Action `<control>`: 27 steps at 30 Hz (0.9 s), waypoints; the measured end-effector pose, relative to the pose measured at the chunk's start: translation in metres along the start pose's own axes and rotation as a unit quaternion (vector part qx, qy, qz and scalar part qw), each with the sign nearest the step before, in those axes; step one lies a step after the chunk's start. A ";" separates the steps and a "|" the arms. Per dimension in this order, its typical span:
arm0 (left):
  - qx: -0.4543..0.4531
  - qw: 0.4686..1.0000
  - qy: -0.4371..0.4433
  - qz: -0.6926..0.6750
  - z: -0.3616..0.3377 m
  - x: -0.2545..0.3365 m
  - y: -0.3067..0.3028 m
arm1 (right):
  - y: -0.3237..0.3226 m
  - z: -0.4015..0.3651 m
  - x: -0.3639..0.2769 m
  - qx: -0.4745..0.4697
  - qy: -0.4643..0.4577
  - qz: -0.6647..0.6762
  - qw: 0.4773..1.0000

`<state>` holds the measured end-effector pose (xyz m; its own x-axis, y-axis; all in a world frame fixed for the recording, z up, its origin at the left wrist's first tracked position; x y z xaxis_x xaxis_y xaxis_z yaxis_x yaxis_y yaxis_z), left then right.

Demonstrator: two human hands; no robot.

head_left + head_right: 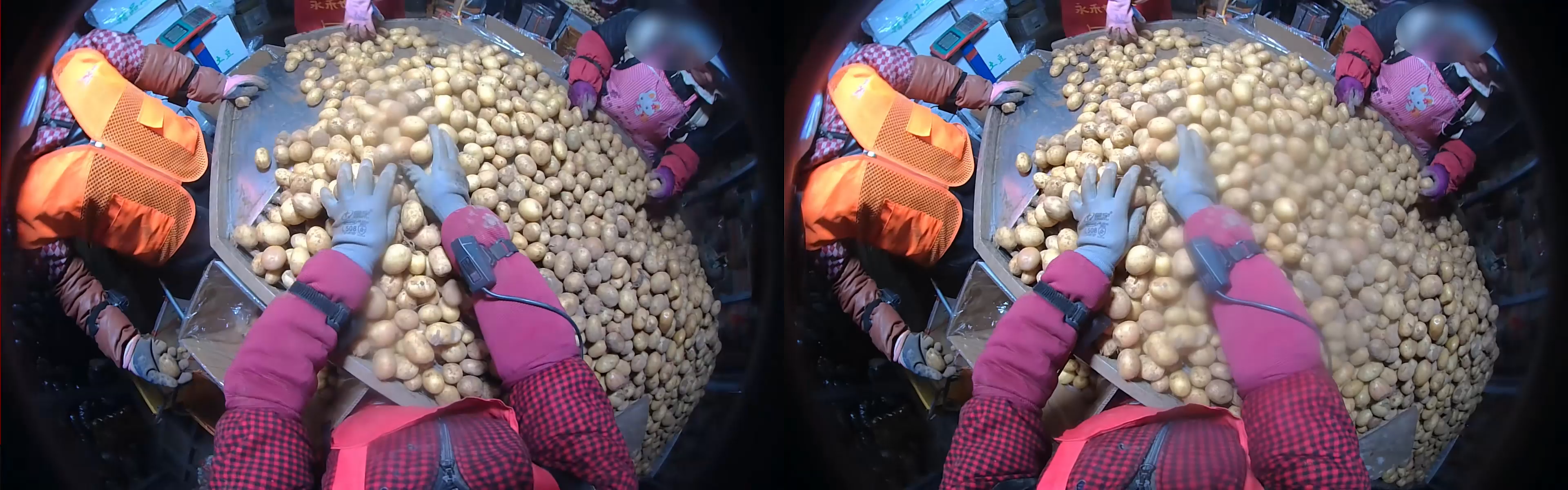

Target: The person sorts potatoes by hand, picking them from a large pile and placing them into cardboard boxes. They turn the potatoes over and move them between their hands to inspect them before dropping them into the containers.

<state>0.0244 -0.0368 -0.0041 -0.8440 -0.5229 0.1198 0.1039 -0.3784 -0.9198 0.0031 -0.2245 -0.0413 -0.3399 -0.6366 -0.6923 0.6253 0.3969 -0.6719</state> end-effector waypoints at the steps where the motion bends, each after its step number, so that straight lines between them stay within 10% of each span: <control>1: -0.001 1.000 0.002 -0.004 0.000 0.000 0.000 | -0.003 -0.004 0.001 -0.011 -0.010 -0.012 1.000; 9: -0.011 1.000 0.013 -0.010 0.011 -0.015 0.002 | -0.091 -0.108 0.013 -0.085 -0.092 -0.048 0.991; 16: -0.020 0.996 0.068 -0.048 0.000 -0.035 0.015 | -0.186 -0.242 0.003 -0.129 0.020 -0.040 0.991; 20: 0.152 0.947 0.215 -0.183 -0.061 0.043 -0.070 | -0.201 -0.304 -0.018 -0.238 0.086 -0.068 0.965; 23: -0.041 0.911 0.326 -0.248 -0.128 0.098 -0.096 | -0.196 -0.307 -0.028 -0.251 0.047 -0.199 0.946; 27: -0.052 0.918 0.371 -0.130 -0.164 0.110 -0.070 | -0.166 -0.298 0.002 -0.164 0.019 -0.121 0.979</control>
<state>-0.1621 0.0575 0.0121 -0.9635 0.2530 0.0880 -0.1696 -0.3219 -0.9315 -0.3101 -0.0946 -0.0095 -0.4803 -0.7150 -0.5080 0.2659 0.4332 -0.8612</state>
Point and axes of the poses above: each hand's wrist, its own z-axis towards the middle knuckle, its own y-axis out of the palm, x = y × z, the point moved 2 cm from there along z, towards the middle knuckle, and after that the axes turned 12 degrees about y, right-handed, at the moved point
